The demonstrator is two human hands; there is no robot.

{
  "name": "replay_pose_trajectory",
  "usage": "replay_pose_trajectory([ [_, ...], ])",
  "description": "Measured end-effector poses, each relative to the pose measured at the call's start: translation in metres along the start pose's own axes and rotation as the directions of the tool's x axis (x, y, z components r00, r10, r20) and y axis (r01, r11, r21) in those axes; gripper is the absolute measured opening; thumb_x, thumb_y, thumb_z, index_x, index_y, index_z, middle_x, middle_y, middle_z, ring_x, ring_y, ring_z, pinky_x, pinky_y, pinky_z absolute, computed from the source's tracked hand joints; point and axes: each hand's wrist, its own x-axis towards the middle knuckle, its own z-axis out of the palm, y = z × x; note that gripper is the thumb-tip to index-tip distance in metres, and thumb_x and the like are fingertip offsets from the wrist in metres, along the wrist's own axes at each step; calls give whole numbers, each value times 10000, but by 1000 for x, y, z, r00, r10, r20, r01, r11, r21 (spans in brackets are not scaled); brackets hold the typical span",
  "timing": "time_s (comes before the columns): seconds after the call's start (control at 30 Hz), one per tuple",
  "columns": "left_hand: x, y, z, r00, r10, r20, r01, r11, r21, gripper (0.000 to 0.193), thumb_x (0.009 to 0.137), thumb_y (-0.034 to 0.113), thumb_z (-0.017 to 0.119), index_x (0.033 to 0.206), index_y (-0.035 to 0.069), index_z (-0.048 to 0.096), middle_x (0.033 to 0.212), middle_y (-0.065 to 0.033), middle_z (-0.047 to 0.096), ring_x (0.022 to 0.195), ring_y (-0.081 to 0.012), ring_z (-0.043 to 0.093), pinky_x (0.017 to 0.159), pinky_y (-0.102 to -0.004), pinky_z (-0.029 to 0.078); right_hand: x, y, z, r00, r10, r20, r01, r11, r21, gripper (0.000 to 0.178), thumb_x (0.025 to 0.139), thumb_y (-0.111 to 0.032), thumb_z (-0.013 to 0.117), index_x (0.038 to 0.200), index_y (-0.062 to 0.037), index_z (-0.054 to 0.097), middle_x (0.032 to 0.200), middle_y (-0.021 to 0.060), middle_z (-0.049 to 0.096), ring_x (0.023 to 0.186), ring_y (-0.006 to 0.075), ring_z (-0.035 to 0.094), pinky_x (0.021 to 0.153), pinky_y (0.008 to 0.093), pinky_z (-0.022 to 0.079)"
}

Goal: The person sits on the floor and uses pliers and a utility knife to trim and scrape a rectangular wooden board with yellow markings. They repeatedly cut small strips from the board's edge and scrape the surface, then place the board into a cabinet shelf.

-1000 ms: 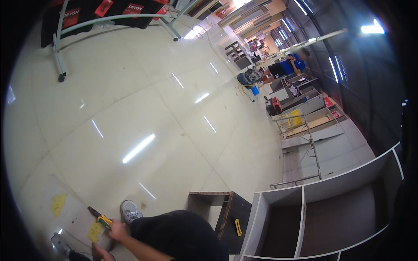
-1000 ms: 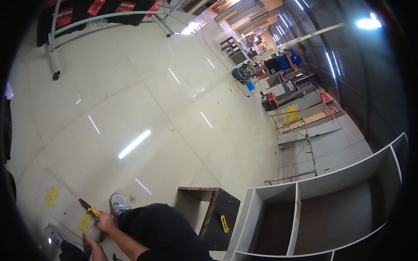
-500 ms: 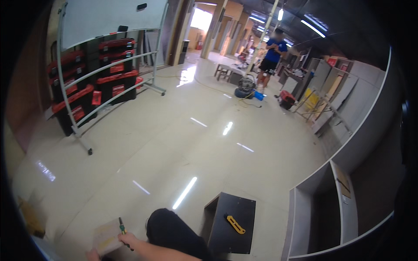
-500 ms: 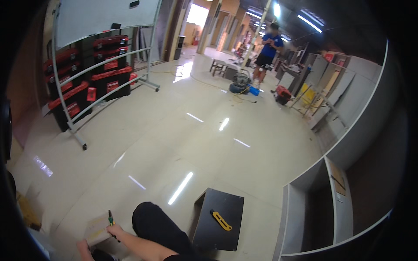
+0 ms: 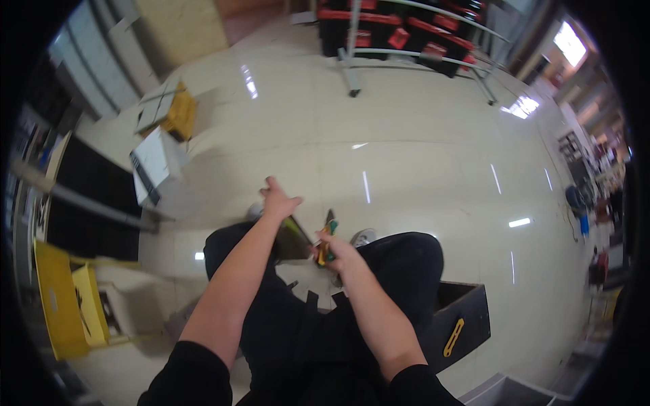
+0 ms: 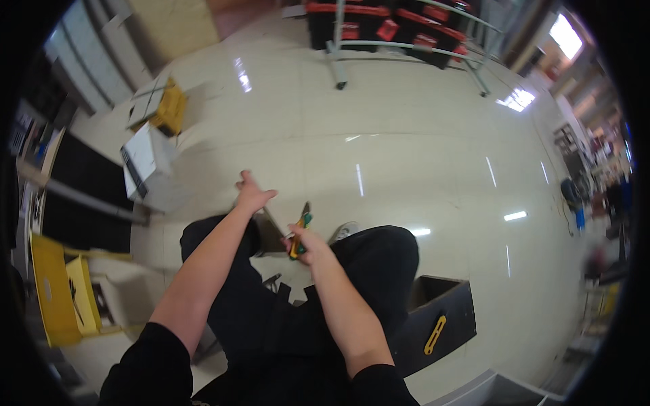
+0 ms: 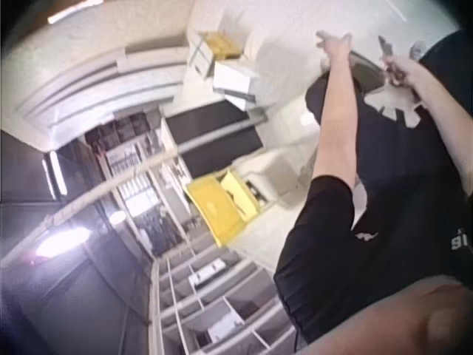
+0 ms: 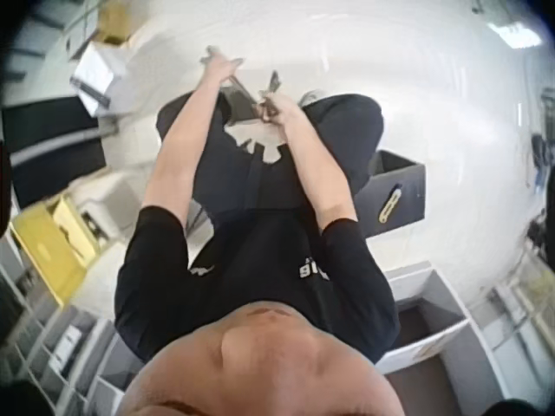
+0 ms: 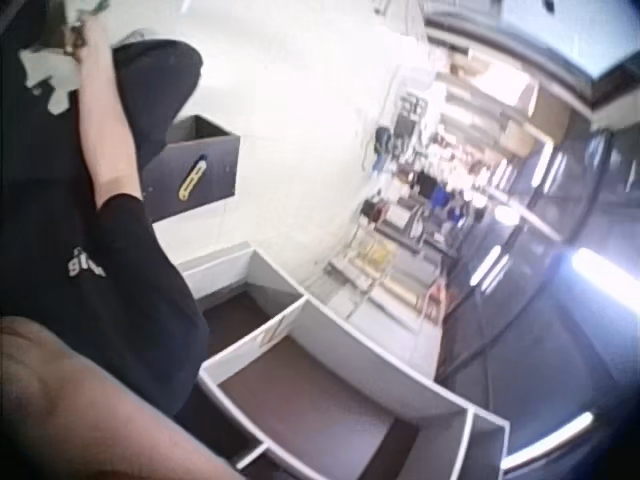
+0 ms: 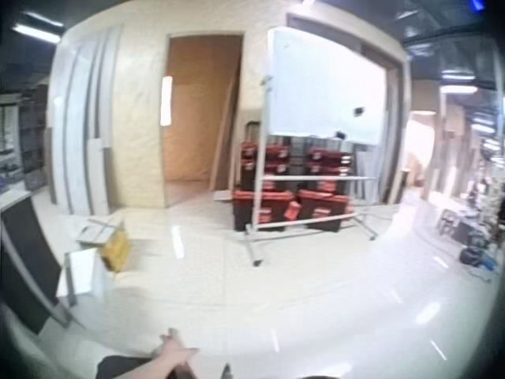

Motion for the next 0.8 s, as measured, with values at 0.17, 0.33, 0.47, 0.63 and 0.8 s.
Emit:
replay_pose_trajectory([
  [0.17,-5,12,12,974,-36,-225,-15,976,-219,887,738,148,670,1409,22,104,1334,-353,303,1210,-502,399,1009,-497,400,-3,-13,6,994,-103,-36,107,987,120,373,926,-220,626,1186,-55,415,1028,164,560,922,276,622,658,338,545],
  [0.33,-17,29,8,970,-45,-240,-1,983,-185,788,780,107,586,1408,23,118,1332,-322,324,1179,-497,429,989,-508,413,-71,-15,8,966,-247,-78,210,925,-317,398,765,46,511,1153,12,594,1153,113,583,1047,253,587,857,354,463],
  [0.47,-10,31,4,974,-25,-227,2,995,-101,761,779,106,581,1392,17,140,1304,-304,353,1122,-487,482,938,-504,448,-126,-16,2,991,-128,-33,89,829,-552,565,690,72,498,1248,27,570,1204,117,567,1145,233,515,960,304,388],
  [0.63,-3,35,-5,991,-60,-122,42,989,-144,779,798,152,576,1423,62,121,1383,-278,309,1213,-469,443,968,-510,425,-141,-15,-6,999,-29,-32,4,800,-600,611,653,76,501,1259,28,568,1220,139,553,1191,235,497,967,293,374],
  [0.8,-5,29,-11,993,-60,-98,47,990,-131,792,795,155,573,1427,47,109,1383,-282,302,1218,-466,438,971,-498,436,-145,-16,11,999,28,-36,-45,733,-678,655,626,96,452,1277,74,528,1316,184,507,1316,294,447,992,302,381],
])
